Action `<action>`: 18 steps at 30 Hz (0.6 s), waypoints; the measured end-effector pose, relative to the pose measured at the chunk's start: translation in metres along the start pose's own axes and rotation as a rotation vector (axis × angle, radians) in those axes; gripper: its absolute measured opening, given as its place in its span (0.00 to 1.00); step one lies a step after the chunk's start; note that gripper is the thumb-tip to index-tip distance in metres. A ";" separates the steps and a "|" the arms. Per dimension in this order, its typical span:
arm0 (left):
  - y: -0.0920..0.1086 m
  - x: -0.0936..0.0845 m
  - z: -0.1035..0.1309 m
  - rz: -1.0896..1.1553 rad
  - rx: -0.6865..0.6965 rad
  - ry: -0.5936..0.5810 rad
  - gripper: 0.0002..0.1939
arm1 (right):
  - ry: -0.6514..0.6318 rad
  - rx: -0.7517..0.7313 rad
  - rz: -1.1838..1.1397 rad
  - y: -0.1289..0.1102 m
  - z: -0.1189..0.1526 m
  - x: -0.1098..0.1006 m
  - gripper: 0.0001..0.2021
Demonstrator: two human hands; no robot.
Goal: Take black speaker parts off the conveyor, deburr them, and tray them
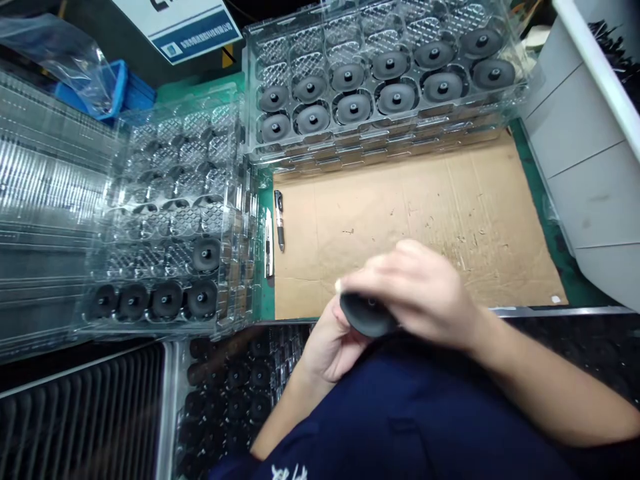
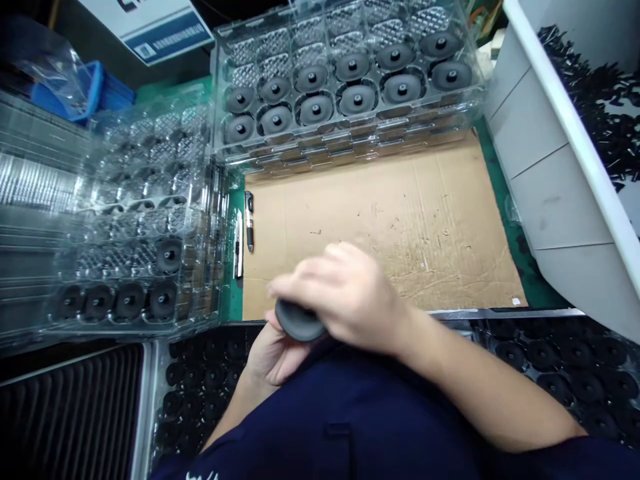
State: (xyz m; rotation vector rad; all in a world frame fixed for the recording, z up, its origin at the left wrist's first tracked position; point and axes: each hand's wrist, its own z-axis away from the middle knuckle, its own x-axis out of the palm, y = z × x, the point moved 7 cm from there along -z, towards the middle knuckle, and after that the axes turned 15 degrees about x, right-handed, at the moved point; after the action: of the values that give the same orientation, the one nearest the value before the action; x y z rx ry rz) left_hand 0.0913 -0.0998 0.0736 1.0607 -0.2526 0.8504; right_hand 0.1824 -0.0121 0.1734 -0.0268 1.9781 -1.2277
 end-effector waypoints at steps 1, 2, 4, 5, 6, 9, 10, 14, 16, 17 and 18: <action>0.000 0.005 0.001 0.051 -0.032 -0.051 0.24 | 0.010 0.117 -0.017 0.017 0.000 -0.001 0.12; 0.000 0.010 0.002 0.110 -0.060 -0.108 0.27 | 0.019 0.259 -0.002 0.037 0.002 -0.001 0.11; 0.003 0.018 0.004 0.216 -0.092 -0.204 0.30 | -0.002 0.487 0.080 0.074 0.014 0.005 0.11; 0.004 0.019 0.005 0.250 -0.101 -0.232 0.28 | -0.044 0.546 0.120 0.087 0.024 0.013 0.11; 0.005 0.019 0.005 0.264 -0.103 -0.244 0.26 | -0.097 0.571 0.140 0.097 0.034 0.022 0.12; 0.004 0.016 0.005 0.278 -0.116 -0.242 0.23 | -0.198 0.571 0.123 0.113 0.060 0.045 0.12; 0.003 0.016 0.005 0.282 -0.121 -0.240 0.23 | -0.205 0.577 0.116 0.115 0.065 0.048 0.12; 0.003 0.021 0.005 0.295 -0.132 -0.255 0.27 | -0.037 0.679 0.130 0.104 0.054 0.017 0.14; 0.001 0.021 0.005 0.269 -0.144 -0.224 0.30 | 0.124 0.607 0.106 0.074 0.035 -0.010 0.13; -0.001 0.018 0.004 0.238 -0.146 -0.179 0.31 | 0.182 0.489 0.094 0.053 0.024 -0.020 0.12; -0.002 0.014 0.004 0.202 -0.143 -0.125 0.31 | 0.150 0.336 0.071 0.031 0.014 -0.022 0.12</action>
State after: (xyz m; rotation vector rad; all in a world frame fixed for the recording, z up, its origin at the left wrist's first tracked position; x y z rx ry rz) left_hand 0.1032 -0.0963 0.0818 0.9662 -0.5254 0.9331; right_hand 0.2177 0.0028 0.1603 0.3098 1.8545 -1.5362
